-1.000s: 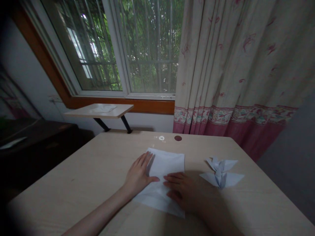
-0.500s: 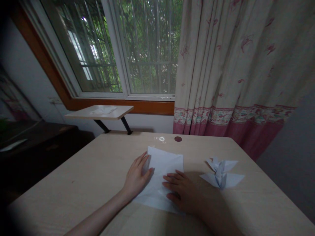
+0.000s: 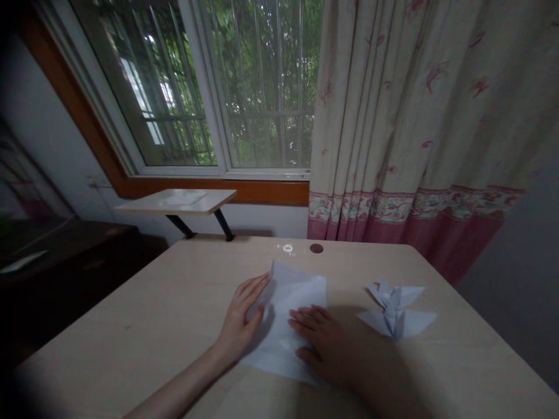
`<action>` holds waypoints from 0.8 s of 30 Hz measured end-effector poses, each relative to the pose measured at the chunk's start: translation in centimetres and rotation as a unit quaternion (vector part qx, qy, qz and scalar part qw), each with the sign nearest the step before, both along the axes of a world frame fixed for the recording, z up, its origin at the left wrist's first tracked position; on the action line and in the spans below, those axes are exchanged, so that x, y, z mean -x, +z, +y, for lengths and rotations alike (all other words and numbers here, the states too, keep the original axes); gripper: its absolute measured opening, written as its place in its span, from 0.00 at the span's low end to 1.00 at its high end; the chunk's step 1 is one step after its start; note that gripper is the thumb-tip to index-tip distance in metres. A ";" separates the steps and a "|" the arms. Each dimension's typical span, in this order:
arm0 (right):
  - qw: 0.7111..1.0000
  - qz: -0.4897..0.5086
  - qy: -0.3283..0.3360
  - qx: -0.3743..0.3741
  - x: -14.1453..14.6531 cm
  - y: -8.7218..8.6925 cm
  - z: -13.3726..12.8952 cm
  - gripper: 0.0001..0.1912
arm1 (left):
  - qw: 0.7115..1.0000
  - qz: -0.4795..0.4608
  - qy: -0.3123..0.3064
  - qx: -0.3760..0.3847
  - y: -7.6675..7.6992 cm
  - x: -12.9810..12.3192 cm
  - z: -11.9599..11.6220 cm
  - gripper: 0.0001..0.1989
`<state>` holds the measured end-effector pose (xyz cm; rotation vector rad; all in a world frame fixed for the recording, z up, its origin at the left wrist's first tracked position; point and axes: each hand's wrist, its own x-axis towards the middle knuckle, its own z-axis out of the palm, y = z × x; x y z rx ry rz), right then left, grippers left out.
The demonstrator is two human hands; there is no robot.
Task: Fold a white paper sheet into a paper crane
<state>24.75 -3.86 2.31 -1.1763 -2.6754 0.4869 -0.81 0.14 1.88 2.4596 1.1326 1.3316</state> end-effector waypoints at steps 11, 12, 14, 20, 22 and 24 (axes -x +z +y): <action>0.995 0.034 -0.038 -0.081 -0.2 -2.2 0.5 0.27 | 0.996 0.001 -0.085 -0.018 0.1 -0.4 -1.0 0.25; 0.994 0.046 -0.049 -0.091 -0.2 -2.3 0.6 0.25 | 0.996 0.001 -0.088 -0.021 0.0 -0.4 -1.1 0.25; 0.986 0.087 -0.080 -0.117 -0.2 -2.3 0.7 0.20 | 0.995 0.004 -0.094 -0.027 0.0 -0.4 -1.1 0.25; 0.928 0.263 -0.208 -0.161 -0.4 -1.6 0.4 0.15 | 0.988 0.054 -0.123 -0.071 0.3 -0.7 -1.7 0.26; 0.910 0.299 -0.241 -0.155 -0.4 -1.4 0.2 0.14 | 0.983 0.077 -0.135 -0.093 0.6 -0.9 -2.0 0.27; 0.896 0.327 -0.262 -0.146 -0.5 -1.3 0.0 0.15 | 0.979 0.095 -0.146 -0.108 0.8 -1.0 -2.3 0.26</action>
